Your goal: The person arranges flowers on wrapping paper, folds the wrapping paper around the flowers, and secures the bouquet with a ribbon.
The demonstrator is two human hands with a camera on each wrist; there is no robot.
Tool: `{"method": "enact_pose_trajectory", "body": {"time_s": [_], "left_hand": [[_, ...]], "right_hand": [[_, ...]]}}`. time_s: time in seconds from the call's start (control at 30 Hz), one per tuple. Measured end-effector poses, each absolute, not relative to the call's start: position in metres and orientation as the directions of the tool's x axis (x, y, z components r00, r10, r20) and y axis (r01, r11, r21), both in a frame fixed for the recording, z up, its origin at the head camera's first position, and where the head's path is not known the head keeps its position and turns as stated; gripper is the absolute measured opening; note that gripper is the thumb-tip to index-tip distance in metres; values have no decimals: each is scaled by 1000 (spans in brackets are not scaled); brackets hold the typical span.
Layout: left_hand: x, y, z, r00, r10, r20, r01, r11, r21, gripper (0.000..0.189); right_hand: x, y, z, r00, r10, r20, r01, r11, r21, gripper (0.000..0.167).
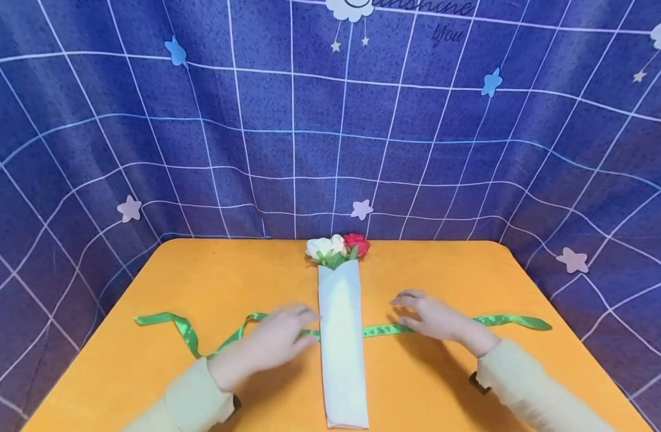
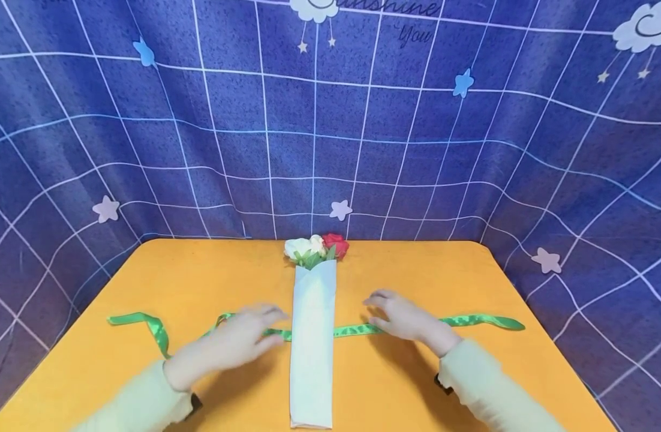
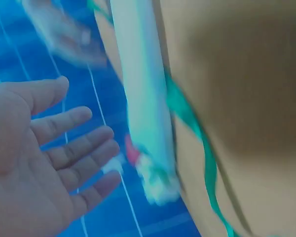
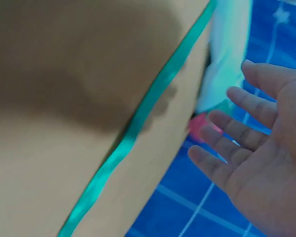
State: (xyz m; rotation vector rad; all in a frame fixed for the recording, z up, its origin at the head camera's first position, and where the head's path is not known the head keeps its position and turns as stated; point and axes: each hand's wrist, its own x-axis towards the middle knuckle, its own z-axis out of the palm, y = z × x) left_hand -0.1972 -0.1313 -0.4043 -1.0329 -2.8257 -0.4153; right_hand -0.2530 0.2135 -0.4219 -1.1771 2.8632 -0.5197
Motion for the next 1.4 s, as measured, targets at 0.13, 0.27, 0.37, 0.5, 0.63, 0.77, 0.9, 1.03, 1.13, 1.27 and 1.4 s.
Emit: {"method": "enact_pose_trajectory", "body": {"time_s": [0.13, 0.27, 0.37, 0.5, 0.63, 0.77, 0.9, 1.03, 1.13, 1.27, 1.4], "left_hand": [[-228, -154, -407, -867, 480, 137, 498, 819, 283, 37], [-249, -175, -418, -910, 411, 45, 401, 849, 345, 25], [-258, -187, -427, -912, 409, -44, 351, 829, 436, 19], [-262, -199, -435, -880, 444, -166, 278, 768, 577, 33], [-261, -209, -437, -819, 544, -181, 319, 695, 645, 39], [-259, -216, -433, -763, 622, -175, 356, 630, 690, 33], [-258, -219, -427, -760, 612, -218, 275, 607, 745, 38], [-254, -218, -416, -762, 597, -249, 196, 580, 790, 44], [-250, -216, -408, -758, 603, -248, 171, 551, 817, 47], [-246, -210, -397, -764, 603, -231, 156, 520, 840, 46], [-242, -200, -389, -771, 600, -212, 132, 476, 869, 42]], "right_hand": [[-266, 228, -432, -708, -699, 102, -696, 667, -264, 37], [-272, 232, -440, -692, -717, 83, -703, 643, -303, 37], [-274, 232, -443, -714, -699, 36, -665, 662, -347, 37], [-275, 231, -444, -731, -681, -32, -618, 682, -392, 32], [-276, 231, -444, -707, -705, -57, -616, 654, -439, 18], [-274, 230, -444, -686, -725, -67, -619, 629, -471, 22], [-272, 230, -441, -704, -704, -93, -556, 628, -545, 14], [-268, 231, -434, -712, -688, -143, -495, 636, -593, 19], [-266, 231, -430, -698, -695, -175, -454, 618, -642, 28], [-264, 228, -426, -694, -695, -188, -332, 541, -773, 32], [-263, 225, -421, -722, -670, -176, -222, 464, -857, 39]]}}
